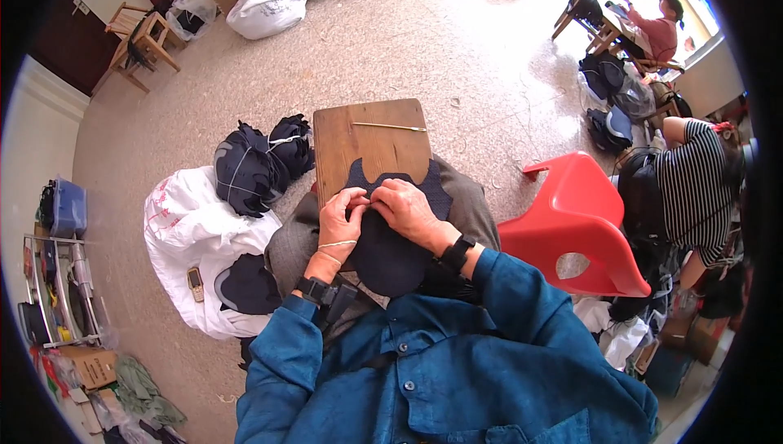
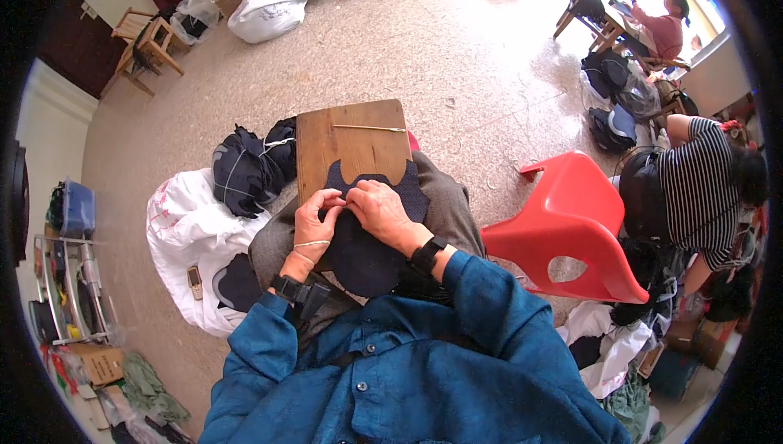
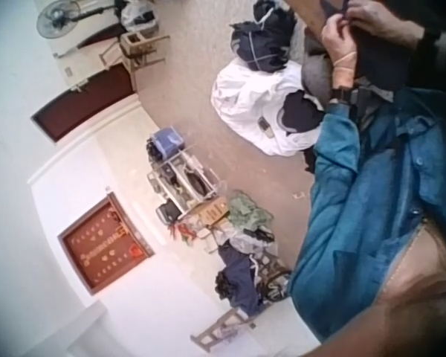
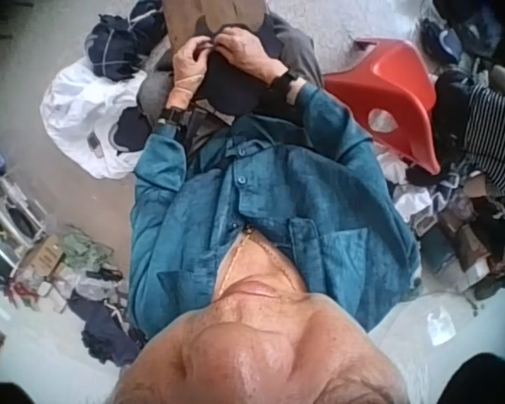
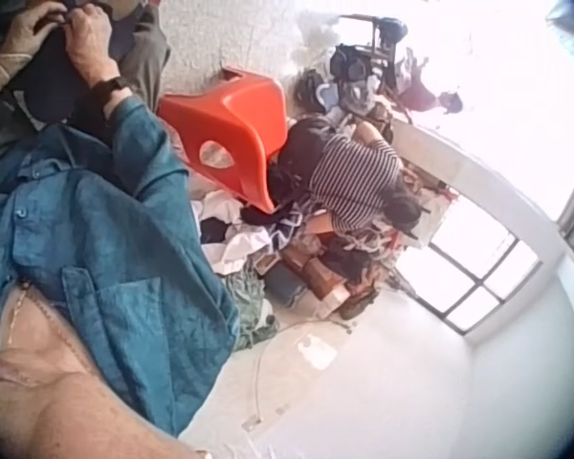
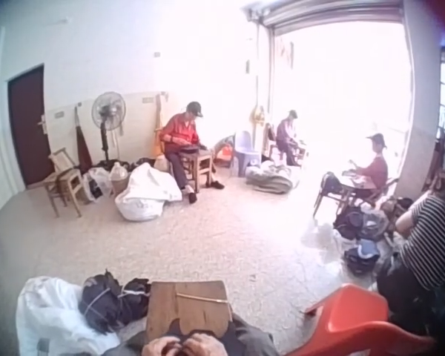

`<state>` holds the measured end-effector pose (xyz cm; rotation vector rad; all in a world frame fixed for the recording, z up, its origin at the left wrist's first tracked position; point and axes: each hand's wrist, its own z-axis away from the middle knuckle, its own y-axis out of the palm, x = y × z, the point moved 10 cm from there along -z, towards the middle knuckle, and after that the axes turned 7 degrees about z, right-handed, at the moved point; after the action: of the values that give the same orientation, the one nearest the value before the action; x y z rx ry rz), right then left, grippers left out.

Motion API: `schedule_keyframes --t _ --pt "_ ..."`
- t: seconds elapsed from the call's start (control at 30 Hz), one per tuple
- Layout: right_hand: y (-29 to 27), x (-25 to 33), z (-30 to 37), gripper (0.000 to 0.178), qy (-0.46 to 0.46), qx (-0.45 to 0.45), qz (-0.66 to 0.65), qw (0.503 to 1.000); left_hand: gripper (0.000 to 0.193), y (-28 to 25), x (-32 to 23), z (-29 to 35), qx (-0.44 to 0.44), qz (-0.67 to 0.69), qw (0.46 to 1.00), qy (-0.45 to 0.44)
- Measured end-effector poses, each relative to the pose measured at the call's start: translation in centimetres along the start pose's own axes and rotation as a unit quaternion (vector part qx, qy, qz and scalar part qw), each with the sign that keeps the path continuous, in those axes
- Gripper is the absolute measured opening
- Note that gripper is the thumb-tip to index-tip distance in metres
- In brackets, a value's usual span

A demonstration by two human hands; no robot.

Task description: The recorder is hand-sewing and threading components of a shoe upper using a needle and thread.

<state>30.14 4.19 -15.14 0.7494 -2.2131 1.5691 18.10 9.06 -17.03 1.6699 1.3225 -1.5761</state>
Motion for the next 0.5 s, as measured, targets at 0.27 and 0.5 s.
schedule_keyframes --t 0.27,0.5 --pt "0.0 0.2 0.1 0.011 0.009 0.008 -0.004 1.0 0.023 -0.1 0.3 0.4 -0.025 0.024 0.999 -0.009" --pt "-2.1 0.0 0.1 0.008 0.014 -0.018 -0.003 1.0 0.022 -0.6 -2.1 0.8 -0.039 -0.024 0.997 0.056"
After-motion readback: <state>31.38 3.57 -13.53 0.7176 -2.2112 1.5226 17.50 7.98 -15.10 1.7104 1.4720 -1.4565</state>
